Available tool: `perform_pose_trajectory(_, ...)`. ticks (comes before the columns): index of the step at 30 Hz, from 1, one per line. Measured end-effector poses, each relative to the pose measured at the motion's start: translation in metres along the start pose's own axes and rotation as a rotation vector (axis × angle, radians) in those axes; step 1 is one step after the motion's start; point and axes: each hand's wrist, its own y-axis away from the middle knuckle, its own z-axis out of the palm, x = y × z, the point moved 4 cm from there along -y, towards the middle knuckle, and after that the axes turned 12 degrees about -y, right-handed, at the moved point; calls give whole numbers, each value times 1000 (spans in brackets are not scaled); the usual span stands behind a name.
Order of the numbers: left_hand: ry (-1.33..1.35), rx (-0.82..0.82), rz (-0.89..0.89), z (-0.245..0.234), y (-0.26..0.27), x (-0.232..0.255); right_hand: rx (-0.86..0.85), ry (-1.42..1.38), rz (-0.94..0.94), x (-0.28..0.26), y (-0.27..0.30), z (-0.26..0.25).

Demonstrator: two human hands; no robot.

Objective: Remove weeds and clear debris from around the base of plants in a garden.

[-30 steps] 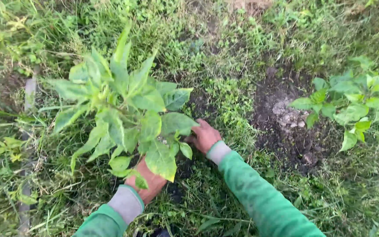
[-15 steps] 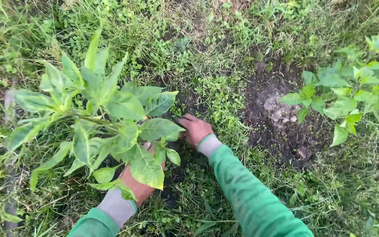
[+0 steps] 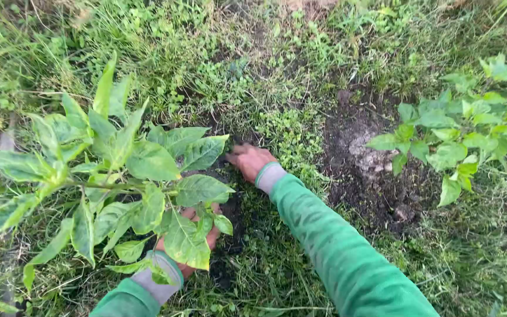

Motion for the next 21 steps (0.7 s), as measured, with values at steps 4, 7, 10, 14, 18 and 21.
perform_pose_trajectory(4, -232, -87, 177, -5, -10, 4, -44, -50, 118, 4, 30, 21)
perform_pose_trajectory(7, -74, -13, 158, -40, -14, -13, -13, -101, 126, -1, 52, 9)
perform_pose_trajectory(10, 534, -7, -95, -37, -1, -23, 21, -95, 3, 12, 77, 26)
perform_pose_trajectory(14, 105, -278, 43, -43, 1, -27, -83, -979, 1079, -59, 60, -59)
perform_pose_trajectory(18, 1057, -251, -230, -5, 19, -3, 174, -327, 8, -31, 46, 9)
perform_pose_trajectory(21, 1992, -129, -506, 23, 21, 7, 198, -414, 55, -25, 57, 22)
